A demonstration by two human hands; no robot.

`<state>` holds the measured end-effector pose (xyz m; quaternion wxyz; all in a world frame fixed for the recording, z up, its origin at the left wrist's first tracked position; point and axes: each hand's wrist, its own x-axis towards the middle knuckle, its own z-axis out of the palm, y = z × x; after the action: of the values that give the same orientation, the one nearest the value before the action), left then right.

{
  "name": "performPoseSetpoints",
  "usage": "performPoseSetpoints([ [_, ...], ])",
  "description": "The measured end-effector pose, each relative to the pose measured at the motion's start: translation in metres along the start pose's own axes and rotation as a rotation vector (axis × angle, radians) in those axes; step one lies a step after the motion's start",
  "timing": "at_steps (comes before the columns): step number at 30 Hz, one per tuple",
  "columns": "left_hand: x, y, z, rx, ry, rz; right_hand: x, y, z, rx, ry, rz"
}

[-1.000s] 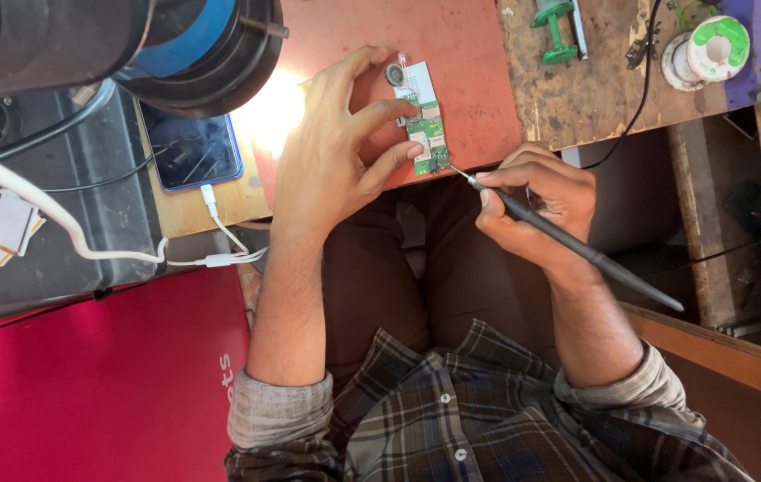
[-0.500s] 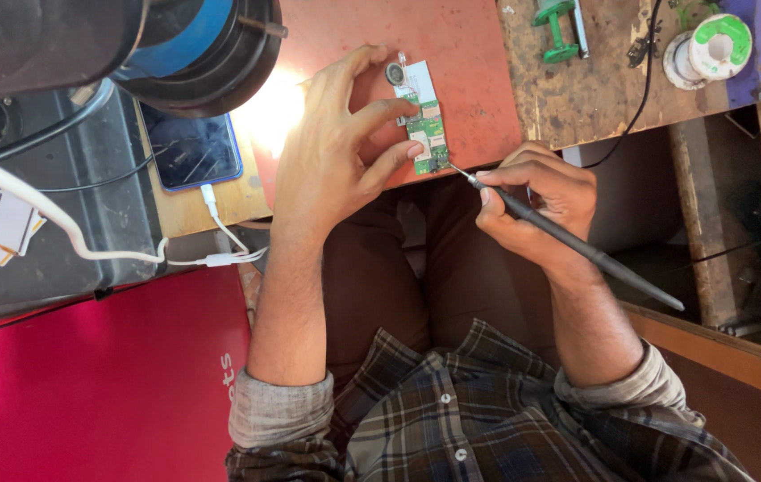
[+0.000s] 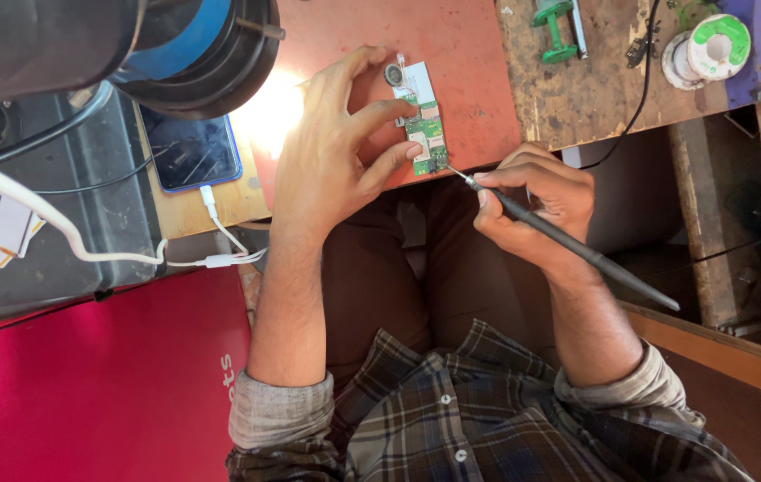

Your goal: The person holds a green circuit board on a work mat and solders it with a soldering iron. They open a plastic component organizer, pick a small electronic component from a compartment, close the box, and return to soldering the component onto the board.

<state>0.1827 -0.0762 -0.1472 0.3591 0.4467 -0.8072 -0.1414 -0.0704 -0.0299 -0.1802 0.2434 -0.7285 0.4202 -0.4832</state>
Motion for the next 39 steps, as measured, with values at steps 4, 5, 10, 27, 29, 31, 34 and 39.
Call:
performPoseSetpoints([
  [4, 0.0014, 0.0002, 0.0023, -0.005, -0.001, 0.005, -0.0010, 0.0019, -0.0024, 0.041, 0.016, 0.022],
  [5, 0.0015, 0.0005, 0.0030, -0.011, -0.002, 0.005, -0.0014, 0.0021, -0.0028, 0.057, 0.020, 0.018],
  [10, 0.0014, 0.0011, 0.0035, -0.010, -0.004, 0.000, -0.0013, 0.0020, -0.0027, 0.033, 0.010, 0.018],
  [27, 0.0022, 0.0008, 0.0049, -0.007, 0.004, 0.007, 0.0001, 0.0032, -0.0028, 0.014, 0.001, -0.006],
  [29, 0.0019, 0.0007, 0.0040, 0.001, 0.004, 0.011, 0.0004, 0.0038, -0.0025, 0.004, -0.002, -0.017],
  [31, 0.0020, 0.0010, 0.0036, 0.004, 0.004, 0.011, 0.0010, 0.0042, -0.0028, 0.011, -0.004, -0.009],
  [34, 0.0024, 0.0016, 0.0036, -0.002, 0.000, 0.004, 0.0013, 0.0041, -0.0035, 0.015, -0.006, -0.002],
  [39, 0.0021, 0.0013, 0.0036, 0.000, 0.000, 0.005, 0.0009, 0.0042, -0.0038, 0.001, -0.007, 0.002],
])
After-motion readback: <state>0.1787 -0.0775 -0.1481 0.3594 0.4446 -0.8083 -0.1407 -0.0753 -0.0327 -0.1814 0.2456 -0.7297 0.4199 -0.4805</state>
